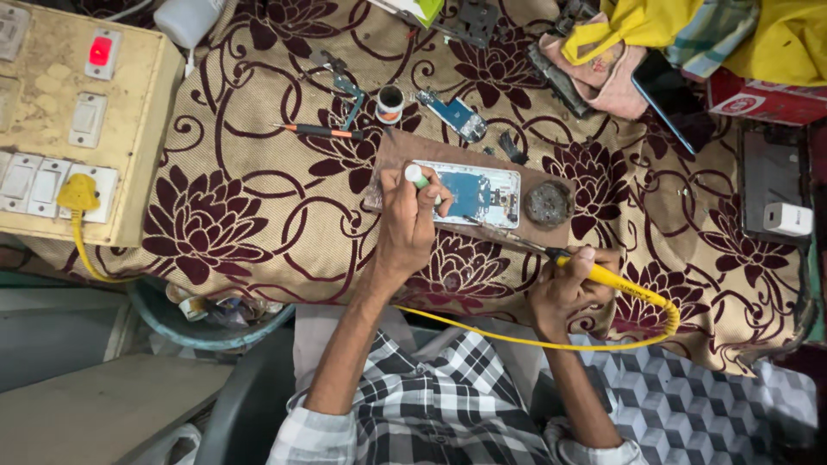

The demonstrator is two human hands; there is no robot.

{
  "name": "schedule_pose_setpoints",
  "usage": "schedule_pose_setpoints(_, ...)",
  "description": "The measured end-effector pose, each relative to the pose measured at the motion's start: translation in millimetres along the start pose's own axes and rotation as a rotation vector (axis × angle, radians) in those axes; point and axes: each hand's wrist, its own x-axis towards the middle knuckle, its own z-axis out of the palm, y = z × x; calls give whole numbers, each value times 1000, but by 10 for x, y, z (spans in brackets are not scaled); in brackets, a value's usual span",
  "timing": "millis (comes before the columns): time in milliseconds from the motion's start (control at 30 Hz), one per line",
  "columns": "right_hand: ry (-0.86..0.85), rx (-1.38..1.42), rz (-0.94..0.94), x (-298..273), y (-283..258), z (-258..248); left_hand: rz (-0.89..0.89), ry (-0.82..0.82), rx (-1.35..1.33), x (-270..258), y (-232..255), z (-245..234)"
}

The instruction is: The person uses a soldering iron and flux to work on a disassembled smartphone motherboard. They repeatedly apply flux and solder to various points on the circuit board while seated at a cluttered workbench.

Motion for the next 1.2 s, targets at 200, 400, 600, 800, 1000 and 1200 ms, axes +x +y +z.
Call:
schedule_pose_setpoints(200,70,87,-8,51,-37,45,13,3,8,-59,-87,24)
schedule_pose_setpoints(400,14,185,-75,85,20,5,-15,-15,-37,-56,-174,89)
schedule_pose_setpoints(600,54,231,-39,74,59,49,12,16,23,-58,-108,49)
schedule_pose_setpoints(800,-21,228,46,55,-21,52,-73,2,-120,-52,-58,60)
schedule_pose_setpoints(1000,-20,247,19,47,-3,80,-13,4,4,-45,-58,33)
schedule_pose_setpoints(1200,-65,260,-7,51,43,71,-66,2,-101,-71,-95,61)
